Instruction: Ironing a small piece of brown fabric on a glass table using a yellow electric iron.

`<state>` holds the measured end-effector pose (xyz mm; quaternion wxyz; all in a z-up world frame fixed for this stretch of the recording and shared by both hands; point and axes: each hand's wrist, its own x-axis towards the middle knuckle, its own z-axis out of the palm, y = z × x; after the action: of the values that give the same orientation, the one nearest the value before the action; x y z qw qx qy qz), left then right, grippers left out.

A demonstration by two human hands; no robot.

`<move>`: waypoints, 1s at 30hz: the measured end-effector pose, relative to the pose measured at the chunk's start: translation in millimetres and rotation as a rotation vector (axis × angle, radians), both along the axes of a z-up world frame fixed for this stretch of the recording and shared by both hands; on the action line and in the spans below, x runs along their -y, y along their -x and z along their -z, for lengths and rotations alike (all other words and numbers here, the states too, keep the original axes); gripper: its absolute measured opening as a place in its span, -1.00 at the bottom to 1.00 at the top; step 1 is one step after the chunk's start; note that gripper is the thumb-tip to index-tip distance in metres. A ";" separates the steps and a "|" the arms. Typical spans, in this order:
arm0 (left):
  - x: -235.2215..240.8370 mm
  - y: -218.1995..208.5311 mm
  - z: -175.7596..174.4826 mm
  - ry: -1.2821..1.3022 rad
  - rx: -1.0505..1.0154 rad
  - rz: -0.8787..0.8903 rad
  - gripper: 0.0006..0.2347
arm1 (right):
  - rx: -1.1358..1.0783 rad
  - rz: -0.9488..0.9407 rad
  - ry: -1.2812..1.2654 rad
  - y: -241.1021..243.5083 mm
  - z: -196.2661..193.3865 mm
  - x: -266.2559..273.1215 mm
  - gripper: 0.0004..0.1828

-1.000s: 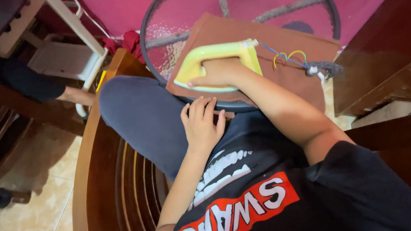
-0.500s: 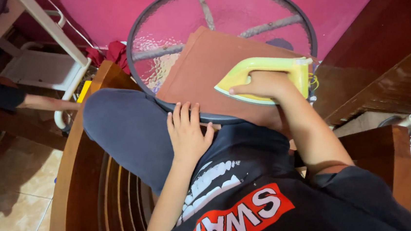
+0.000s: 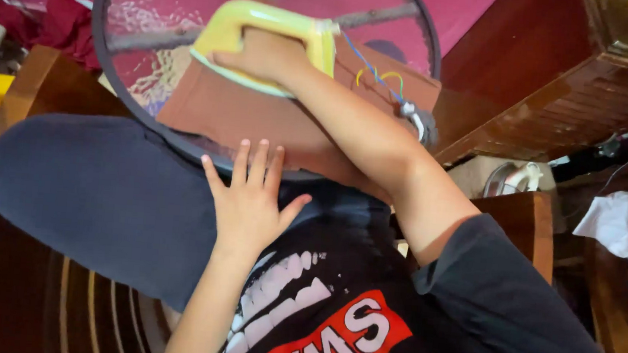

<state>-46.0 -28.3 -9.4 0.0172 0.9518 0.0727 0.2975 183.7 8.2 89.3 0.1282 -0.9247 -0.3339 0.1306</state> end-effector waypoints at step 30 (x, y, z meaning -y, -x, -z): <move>-54.1 -0.4 -53.4 -0.059 -0.129 -0.031 -0.92 | 0.041 -0.166 -0.019 26.1 -20.0 158.3 -0.04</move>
<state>-45.6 25.8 44.0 -0.0202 0.9679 0.0797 0.2377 157.6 -150.1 109.3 0.1187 -0.8950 -0.4133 0.1185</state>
